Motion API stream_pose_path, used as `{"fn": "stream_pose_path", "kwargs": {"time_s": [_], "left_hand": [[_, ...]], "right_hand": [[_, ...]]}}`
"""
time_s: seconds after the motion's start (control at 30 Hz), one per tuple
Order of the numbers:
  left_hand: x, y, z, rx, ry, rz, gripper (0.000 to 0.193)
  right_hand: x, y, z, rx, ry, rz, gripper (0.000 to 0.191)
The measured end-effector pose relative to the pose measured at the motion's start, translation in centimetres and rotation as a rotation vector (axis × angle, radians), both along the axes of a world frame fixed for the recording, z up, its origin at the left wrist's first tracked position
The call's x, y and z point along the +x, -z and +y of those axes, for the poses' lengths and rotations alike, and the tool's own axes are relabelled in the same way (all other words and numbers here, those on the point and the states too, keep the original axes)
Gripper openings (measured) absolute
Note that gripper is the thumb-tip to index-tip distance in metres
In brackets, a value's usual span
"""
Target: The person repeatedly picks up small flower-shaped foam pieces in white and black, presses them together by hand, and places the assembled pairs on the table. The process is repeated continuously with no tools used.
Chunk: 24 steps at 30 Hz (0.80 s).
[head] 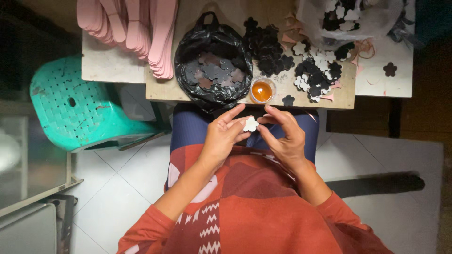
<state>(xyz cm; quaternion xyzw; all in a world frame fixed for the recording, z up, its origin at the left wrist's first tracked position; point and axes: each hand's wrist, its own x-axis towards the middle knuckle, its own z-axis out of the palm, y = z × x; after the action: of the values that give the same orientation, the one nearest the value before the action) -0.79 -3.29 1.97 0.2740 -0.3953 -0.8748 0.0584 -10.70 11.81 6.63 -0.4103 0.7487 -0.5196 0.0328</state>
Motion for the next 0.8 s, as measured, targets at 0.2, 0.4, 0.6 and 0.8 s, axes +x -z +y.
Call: {"fn": "stream_pose_path", "kwargs": {"time_s": [0.2,0.4,0.6,0.8], "left_hand": [[0.0,0.8,-0.4,-0.038,0.044,-0.009,0.047],[-2.1,1.6,-4.2,-0.657,-0.072,-0.198,0.023],[-5.3,0.4,-10.4,-1.239,-0.256,-0.248,0.025],[-6.6,-0.2,-11.4,-1.555,-0.207,-0.254,0.041]], "right_hand": [[0.5,0.4,-0.4,-0.029,0.015,-0.006,0.053],[0.5,0.6,-1.3,-0.087,0.061,-0.024,0.051],[0.9,0.4,-2.0,-0.051,0.077,-0.075,0.050],[1.1,0.4,-2.1,-0.039,0.077,-0.071,0.049]]}}
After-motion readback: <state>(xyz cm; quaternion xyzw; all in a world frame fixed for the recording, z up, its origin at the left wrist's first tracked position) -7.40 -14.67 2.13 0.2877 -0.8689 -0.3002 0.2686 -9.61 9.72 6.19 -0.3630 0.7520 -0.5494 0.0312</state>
